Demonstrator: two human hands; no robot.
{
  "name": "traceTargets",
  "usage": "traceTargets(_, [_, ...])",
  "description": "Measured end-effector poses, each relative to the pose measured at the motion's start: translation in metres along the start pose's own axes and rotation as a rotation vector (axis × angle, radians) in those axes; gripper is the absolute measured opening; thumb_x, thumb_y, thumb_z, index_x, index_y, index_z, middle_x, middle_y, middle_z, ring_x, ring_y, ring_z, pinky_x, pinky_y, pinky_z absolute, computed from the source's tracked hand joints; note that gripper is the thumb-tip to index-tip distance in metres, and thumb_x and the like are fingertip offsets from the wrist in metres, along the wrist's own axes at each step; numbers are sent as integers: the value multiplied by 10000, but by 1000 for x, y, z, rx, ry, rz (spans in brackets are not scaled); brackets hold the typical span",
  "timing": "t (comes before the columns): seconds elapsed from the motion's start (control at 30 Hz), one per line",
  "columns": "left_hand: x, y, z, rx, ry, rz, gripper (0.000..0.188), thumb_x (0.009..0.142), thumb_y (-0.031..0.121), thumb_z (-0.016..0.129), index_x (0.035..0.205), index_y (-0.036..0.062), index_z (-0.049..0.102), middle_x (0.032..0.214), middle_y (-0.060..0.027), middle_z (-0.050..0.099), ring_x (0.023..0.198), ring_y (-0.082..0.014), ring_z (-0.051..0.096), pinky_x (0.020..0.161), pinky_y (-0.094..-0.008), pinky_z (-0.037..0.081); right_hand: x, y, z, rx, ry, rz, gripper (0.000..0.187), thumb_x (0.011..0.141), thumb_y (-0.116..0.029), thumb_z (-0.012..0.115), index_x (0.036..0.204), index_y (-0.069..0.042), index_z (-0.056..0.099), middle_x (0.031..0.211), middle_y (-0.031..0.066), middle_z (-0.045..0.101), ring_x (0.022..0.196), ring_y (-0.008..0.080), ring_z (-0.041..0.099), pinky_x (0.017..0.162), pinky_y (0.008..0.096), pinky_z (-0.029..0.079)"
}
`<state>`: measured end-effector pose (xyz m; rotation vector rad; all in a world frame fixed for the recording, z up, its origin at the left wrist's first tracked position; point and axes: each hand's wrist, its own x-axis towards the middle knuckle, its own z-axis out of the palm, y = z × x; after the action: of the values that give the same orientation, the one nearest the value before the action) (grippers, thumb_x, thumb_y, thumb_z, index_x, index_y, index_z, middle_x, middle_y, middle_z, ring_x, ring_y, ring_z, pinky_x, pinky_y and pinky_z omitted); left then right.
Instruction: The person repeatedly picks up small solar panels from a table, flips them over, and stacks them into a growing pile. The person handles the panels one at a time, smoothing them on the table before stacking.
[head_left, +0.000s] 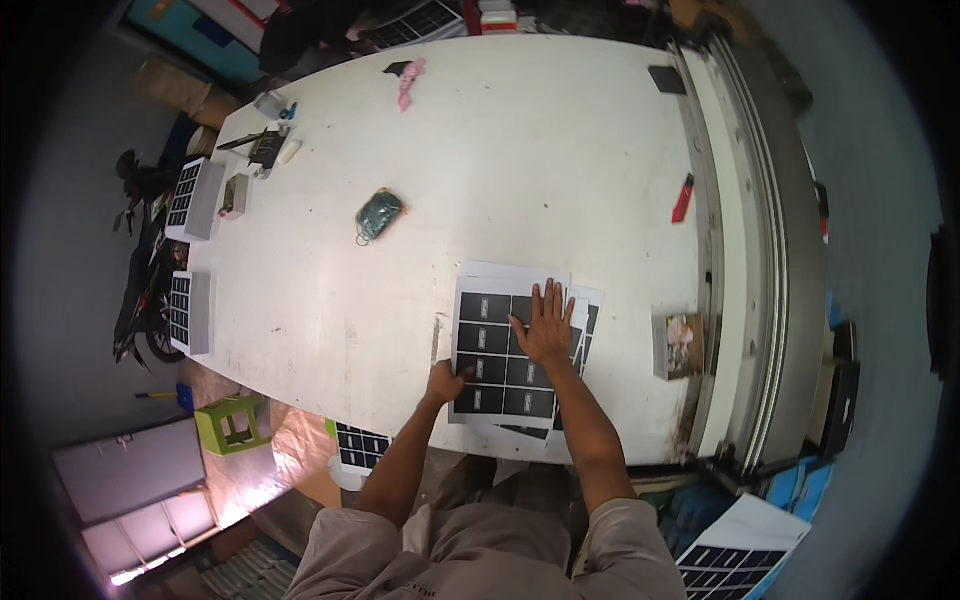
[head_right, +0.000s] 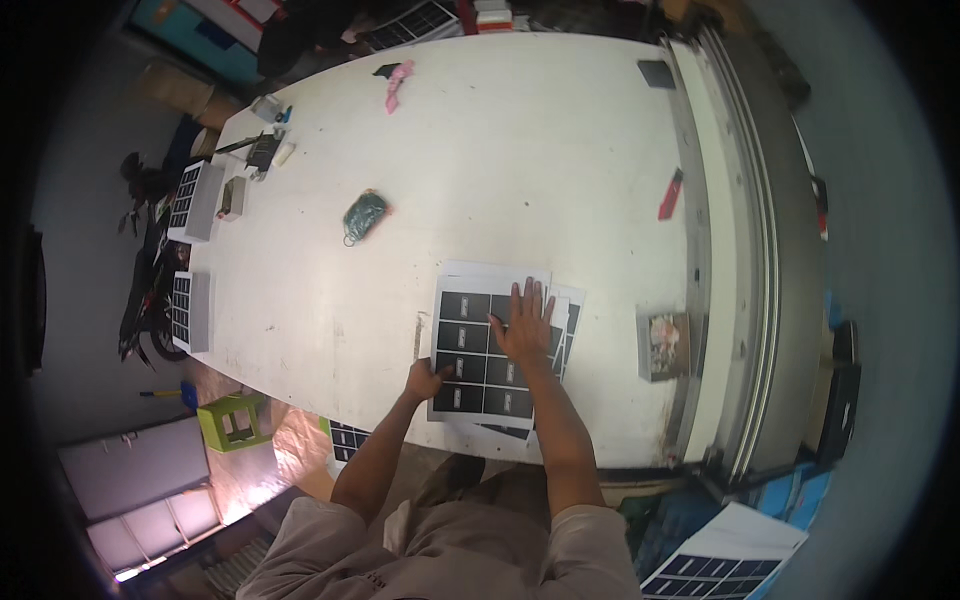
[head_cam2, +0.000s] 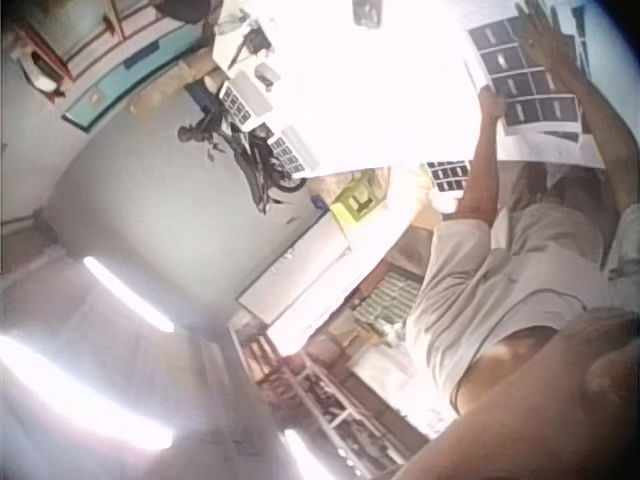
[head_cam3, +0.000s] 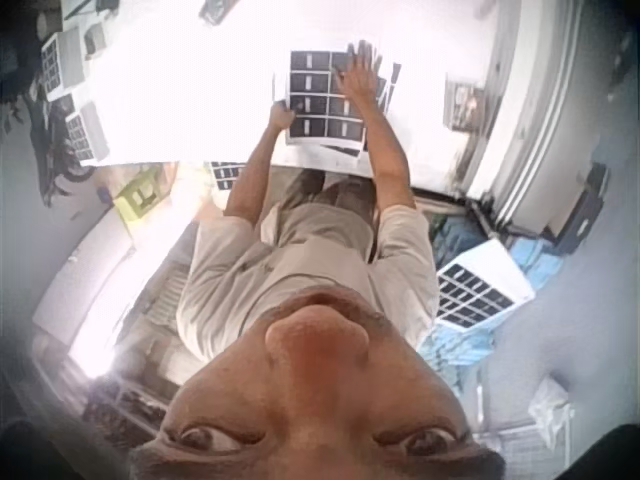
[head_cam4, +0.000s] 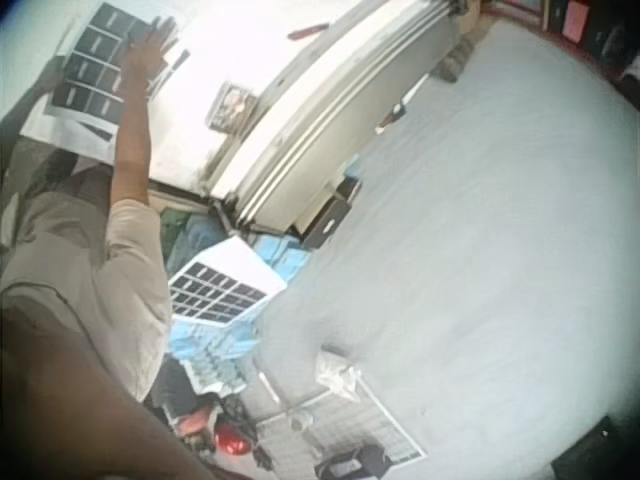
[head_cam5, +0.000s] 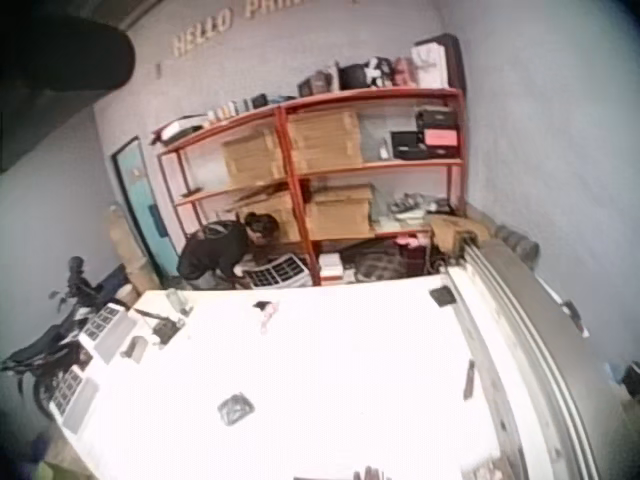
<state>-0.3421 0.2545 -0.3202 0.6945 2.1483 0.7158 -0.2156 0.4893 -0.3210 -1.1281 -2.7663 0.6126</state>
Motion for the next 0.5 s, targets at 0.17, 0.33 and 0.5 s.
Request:
traceTargets(0.17, [-4,1,18,139,91,-241,434,833,355,725,1014,-38,702,983,-255,710,967,-403,690,835,-455,553,-32,-4,-12,6,-9,-44,865,966,-598,440,1517,47,272,1586,312,173,1496,442,116,1150,671,40])
traceTargets(0.33, [-21,25,6,139,149,-295,492,815,369,747,1053,-52,656,970,-246,703,962,-413,676,840,-471,540,-154,-22,16,-44,-3,-41,840,977,-557,453,1496,83,288,1555,362,189,1478,483,137,1137,687,52])
traceTargets(0.5, [-45,13,3,254,331,-96,661,796,400,775,1237,-28,529,1101,-220,602,1052,-395,579,882,-476,495,-166,-28,14,6,-84,17,839,964,-538,495,1513,54,268,1557,355,194,1478,483,139,1143,674,68])
